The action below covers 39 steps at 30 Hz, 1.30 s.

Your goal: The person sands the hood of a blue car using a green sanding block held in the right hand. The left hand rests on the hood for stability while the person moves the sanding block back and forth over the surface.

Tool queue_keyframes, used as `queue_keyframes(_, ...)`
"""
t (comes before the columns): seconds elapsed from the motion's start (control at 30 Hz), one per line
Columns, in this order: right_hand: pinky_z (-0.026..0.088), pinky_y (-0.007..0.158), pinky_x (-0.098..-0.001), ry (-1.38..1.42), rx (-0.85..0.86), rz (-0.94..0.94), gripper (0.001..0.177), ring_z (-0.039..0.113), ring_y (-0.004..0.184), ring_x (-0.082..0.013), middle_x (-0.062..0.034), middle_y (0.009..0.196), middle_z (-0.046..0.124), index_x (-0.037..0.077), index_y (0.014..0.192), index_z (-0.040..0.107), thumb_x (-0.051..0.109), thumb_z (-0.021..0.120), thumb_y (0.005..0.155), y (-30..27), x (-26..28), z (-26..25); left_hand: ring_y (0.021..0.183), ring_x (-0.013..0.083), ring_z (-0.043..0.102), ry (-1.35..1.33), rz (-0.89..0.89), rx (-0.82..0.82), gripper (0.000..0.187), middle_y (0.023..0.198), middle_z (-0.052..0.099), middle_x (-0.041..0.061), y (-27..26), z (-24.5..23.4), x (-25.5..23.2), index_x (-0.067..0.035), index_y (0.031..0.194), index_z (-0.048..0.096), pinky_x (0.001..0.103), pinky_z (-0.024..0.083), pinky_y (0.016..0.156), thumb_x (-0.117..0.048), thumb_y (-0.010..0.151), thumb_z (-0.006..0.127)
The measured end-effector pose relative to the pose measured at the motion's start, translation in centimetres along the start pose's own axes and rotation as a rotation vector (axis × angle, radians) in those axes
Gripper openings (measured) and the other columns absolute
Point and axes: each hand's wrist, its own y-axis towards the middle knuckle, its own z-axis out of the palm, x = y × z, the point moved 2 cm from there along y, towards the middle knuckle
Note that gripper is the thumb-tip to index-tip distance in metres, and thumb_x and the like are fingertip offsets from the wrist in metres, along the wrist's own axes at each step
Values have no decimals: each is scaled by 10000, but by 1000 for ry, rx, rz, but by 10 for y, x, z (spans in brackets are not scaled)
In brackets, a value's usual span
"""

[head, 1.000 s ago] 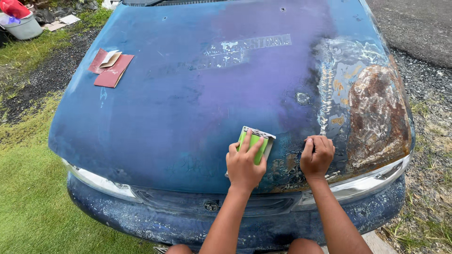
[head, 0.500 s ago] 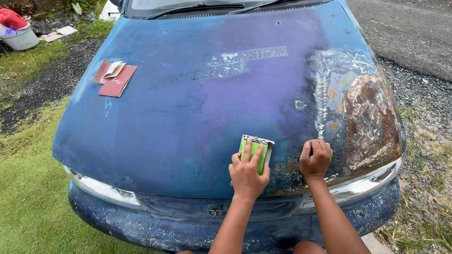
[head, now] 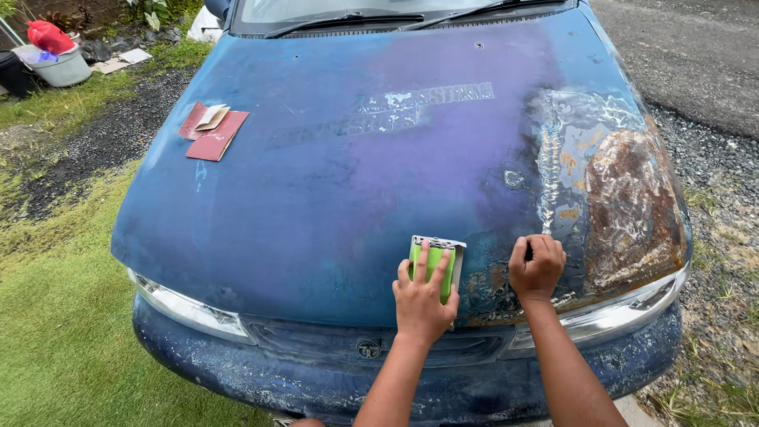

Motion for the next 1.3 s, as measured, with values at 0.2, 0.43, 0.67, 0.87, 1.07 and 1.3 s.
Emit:
queue_keyframes(0.2, 491, 826, -404, -100, 9, -24, 198, 624, 842, -241, 41, 852, 588, 208, 825, 617, 259, 649, 1013, 0, -4, 2, 1285, 474, 461, -47, -59, 74, 638, 1652, 324, 157, 60, 8, -5, -252, 1515, 518, 536, 511, 818, -460, 916, 583)
queue_keyframes(0.43, 474, 962, -475, 135, 116, -23, 198, 666, 1020, -282, -71, 1099, 741, 90, 1049, 726, 214, 579, 1003, 30, 99, -44, 1396, 522, 188, -264, -157, 477, 646, 1728, -19, 139, 123, 7, -12, -205, 1629, 271, 650, 354, 1000, -496, 1053, 285)
queue_keyframes(0.67, 337, 1108, -559, -147, 654, 116, 733, 334, 1427, -395, -159, 1624, 334, 208, 1523, 441, 551, 567, 888, 25, 146, -10, 1153, 347, 643, -641, 46, 456, 511, 1351, 666, 143, 162, -8, 67, -145, 1470, 527, 476, 507, 905, -211, 964, 501)
queue_keyframes(0.87, 482, 934, -544, -344, 459, -30, 753, 533, 1216, -411, -197, 1616, 386, 252, 1507, 467, 415, 695, 808, 32, 149, 17, 1141, 299, 626, -460, 184, 121, 318, 1264, 698, 64, 186, 5, 145, -87, 1237, 698, 471, 514, 928, -180, 940, 630)
queue_keyframes(1.07, 504, 872, -532, -299, 526, -36, 641, 571, 1141, -395, -144, 1603, 423, 316, 1480, 558, 410, 657, 854, 113, 131, 95, 1025, 311, 696, -532, 222, -11, 230, 1114, 749, 110, 196, -3, 143, -41, 1115, 753, 426, 561, 918, -137, 918, 685)
queue_keyframes(1.3, 526, 856, -527, -235, 532, -47, 639, 600, 1100, -412, -126, 1578, 447, 287, 1489, 577, 346, 650, 857, 133, 133, 113, 877, 239, 751, -542, 66, -49, 114, 909, 791, 14, 205, -1, 144, -148, 916, 803, 347, 592, 821, -201, 927, 703)
